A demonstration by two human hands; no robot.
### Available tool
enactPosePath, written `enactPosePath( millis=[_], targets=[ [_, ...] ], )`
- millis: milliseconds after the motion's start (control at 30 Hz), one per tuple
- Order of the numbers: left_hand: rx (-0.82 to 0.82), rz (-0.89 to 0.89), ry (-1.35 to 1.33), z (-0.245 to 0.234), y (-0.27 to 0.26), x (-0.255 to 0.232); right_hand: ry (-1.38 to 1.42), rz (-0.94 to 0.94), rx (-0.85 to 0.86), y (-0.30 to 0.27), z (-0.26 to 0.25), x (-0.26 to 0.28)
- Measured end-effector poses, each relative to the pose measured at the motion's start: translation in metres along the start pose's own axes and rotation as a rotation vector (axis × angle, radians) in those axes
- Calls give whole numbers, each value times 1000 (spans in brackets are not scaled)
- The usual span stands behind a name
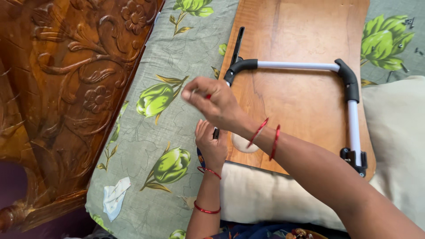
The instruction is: The person uses a red-handled screwdriver to tighten screws that attach metal legs to a wooden tabletop. They repeatedly pick up screws, align them with the leg brackets, and turn the screwdriver to secure the connections.
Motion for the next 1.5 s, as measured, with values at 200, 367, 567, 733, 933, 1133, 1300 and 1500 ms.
enactPosePath(
  millis=[200, 367, 567, 733, 933, 1133, 1300, 1500],
  targets=[
    [-52, 10, 25, -4, 1, -8, 240, 139, -332, -14, -40, -3],
    [4, 103, 184, -10, 5, -26, -454, -110, 15, -33, -83, 41],
    [139, 205, 191, 15, 24, -59, -214, 38, 162, -42, -111, 46],
    [239, 257, 161, 42, 41, -104, -355, -208, -29, -58, -146, 51],
    [361, 430, -68, 117, 39, -174, -226, -91, -577, -115, -328, 66],
    [552, 450, -199, 193, 13, -216, -321, -302, -1237, -220, -463, 84],
    [642, 471, -174, 210, 5, -204, -16, -324, -1452, -251, -499, 36],
    [671, 456, -149, 213, 10, -204, -292, -91, -1316, -226, -504, 11]
  ],
)
Point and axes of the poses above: each hand's wrist, its own y-axis towards the middle knuckle, its own z-axis out of the palm, x = y × z, the point moved 5 cm from there along y, towards the middle knuckle, and after that the axes turned 7 degrees about y, right-handed, at the moved point
